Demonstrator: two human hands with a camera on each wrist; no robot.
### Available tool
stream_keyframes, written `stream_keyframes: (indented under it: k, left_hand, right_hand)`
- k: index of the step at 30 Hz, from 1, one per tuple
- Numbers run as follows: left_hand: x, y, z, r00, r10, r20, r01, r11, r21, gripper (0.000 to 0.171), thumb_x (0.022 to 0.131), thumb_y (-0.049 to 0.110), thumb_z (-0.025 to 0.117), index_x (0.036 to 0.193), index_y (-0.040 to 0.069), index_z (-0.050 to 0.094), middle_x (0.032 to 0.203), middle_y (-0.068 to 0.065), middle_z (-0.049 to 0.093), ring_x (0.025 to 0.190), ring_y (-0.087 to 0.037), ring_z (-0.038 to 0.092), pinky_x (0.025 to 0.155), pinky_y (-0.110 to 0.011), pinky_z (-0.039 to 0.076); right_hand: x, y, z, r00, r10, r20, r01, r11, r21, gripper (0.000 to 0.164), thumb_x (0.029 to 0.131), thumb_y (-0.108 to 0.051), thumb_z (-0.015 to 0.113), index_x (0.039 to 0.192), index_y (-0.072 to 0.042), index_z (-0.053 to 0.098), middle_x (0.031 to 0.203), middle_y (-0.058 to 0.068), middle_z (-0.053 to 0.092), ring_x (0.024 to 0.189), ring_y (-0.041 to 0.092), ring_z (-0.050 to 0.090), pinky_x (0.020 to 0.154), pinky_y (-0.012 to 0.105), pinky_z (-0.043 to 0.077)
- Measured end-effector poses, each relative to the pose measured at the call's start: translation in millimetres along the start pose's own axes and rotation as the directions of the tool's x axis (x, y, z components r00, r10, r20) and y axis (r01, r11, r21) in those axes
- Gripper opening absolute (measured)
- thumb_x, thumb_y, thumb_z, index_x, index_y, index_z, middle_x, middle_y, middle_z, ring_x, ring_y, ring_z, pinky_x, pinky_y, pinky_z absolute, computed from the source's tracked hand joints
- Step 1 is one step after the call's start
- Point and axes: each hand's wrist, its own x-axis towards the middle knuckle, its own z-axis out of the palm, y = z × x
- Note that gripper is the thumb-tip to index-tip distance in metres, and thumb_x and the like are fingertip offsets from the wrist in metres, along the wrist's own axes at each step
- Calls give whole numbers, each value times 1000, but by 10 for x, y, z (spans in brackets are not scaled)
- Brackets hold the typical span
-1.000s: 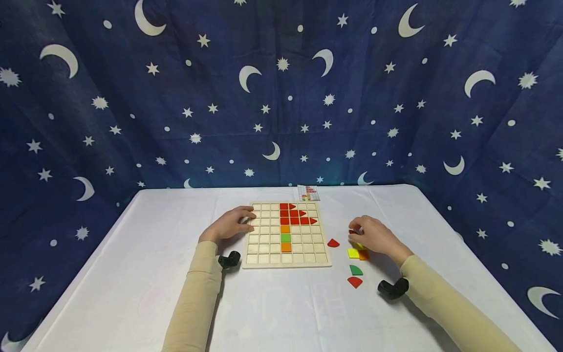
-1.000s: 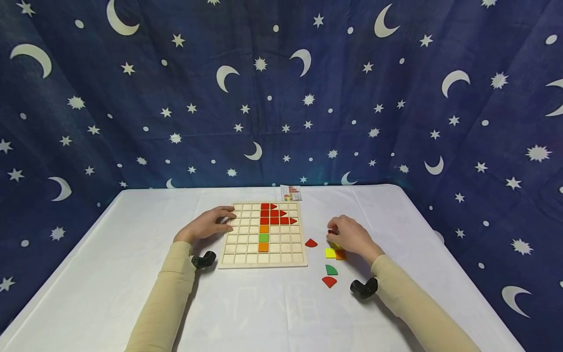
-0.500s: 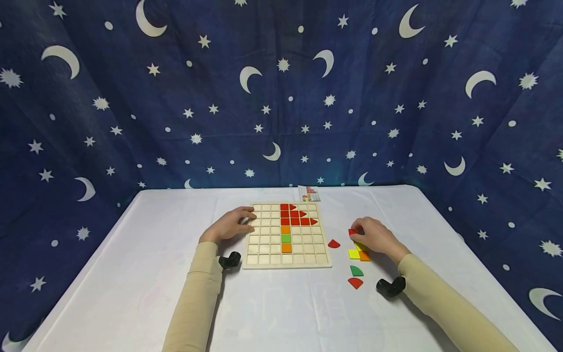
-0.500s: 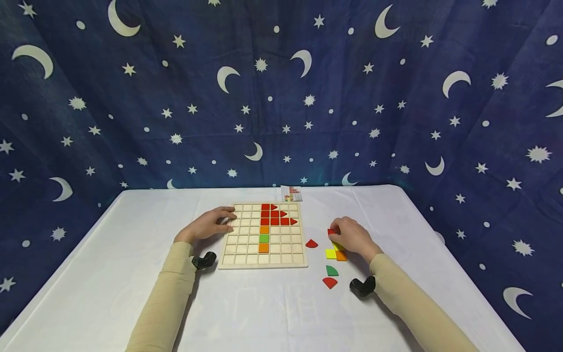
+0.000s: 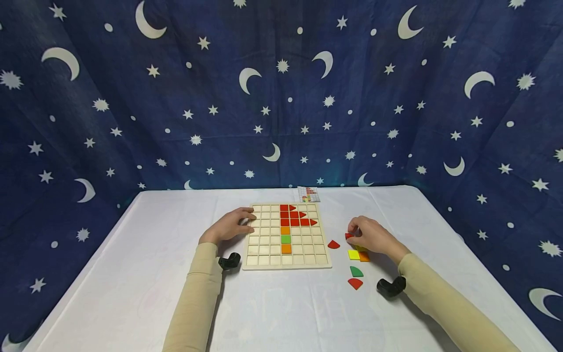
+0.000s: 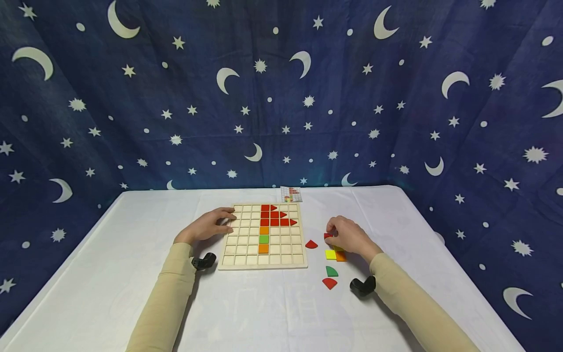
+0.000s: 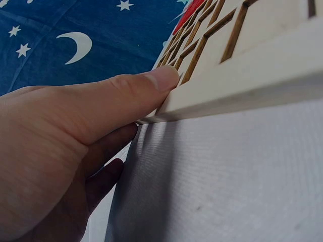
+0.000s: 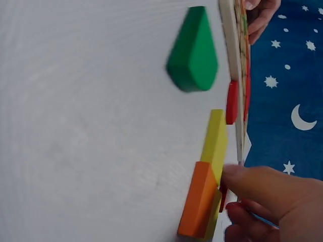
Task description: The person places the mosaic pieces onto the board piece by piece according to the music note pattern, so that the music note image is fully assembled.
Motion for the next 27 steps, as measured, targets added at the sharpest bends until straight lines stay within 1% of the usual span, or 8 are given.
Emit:
stream_keyframes:
  k: [3,6,8,13,15,17,23,27]
  left_hand:
    - [-7,5,4,1000,7,-3,-7,1000,4,44,91,20,71,129,0,61,149,-18,42,140,-36,34,114,-49,30]
    - [-10,11,3,1000,13,-4,-13,1000,6,44,90,20,71,128,-1,61,149,-18,42,140,-37,34,114,-49,30]
    - [-11,10,0,1000,12,-3,-12,1000,6,44,90,19,71,129,-1,61,149,-18,42,140,-37,34,114,-50,29]
    - [-1,-4,-5,1000,16,-3,-16,1000,9,44,91,20,70,129,0,61,149,-18,42,140,-37,34,114,-50,30]
    - [0,-6,-5,1000,15,-5,-15,1000,7,43,91,19,70,128,0,61,149,-18,42,140,-37,34,114,-49,29]
    - [2,-8,-4,1000,15,-6,-15,1000,6,43,91,19,70,128,0,62,149,-18,42,140,-37,34,114,-50,29]
    - [-2,-1,-3,1000,11,2,-11,1000,1,44,91,20,71,129,0,61,149,-18,42,140,-37,33,115,-50,29]
    - [-9,8,-7,1000,12,5,-12,1000,-1,44,91,19,70,129,0,61,149,-19,41,140,-37,33,115,-50,29]
  right_hand:
    - [-22,0,2,998,18,53,-18,1000,-2,27,83,-19,79,101,-6,64,91,4,58,82,20,52,72,30,52]
    - [-26,9,1,997,32,66,-32,1000,-1,30,84,-21,78,106,-6,66,95,4,59,85,21,53,79,34,54]
    - [-23,16,5,997,17,75,-17,1000,-2,28,85,-20,76,108,-5,68,96,4,60,87,21,53,82,37,54]
    - [-5,24,16,997,-23,75,23,1000,5,21,87,-16,73,106,-7,70,93,2,61,86,19,53,83,38,52]
    - [-1,20,16,997,-23,74,23,1000,7,20,87,-15,73,105,-7,71,91,1,61,85,19,54,83,38,52]
    - [0,21,15,997,-26,77,25,1000,5,20,87,-15,74,105,-7,70,91,1,62,84,19,54,84,38,53]
    - [-3,21,17,995,-35,92,37,999,-15,31,88,-16,73,118,-7,67,98,2,62,89,20,54,89,44,52]
    - [-5,21,10,994,-60,88,62,998,-23,25,90,-17,72,113,-8,70,98,1,61,89,19,53,89,44,51]
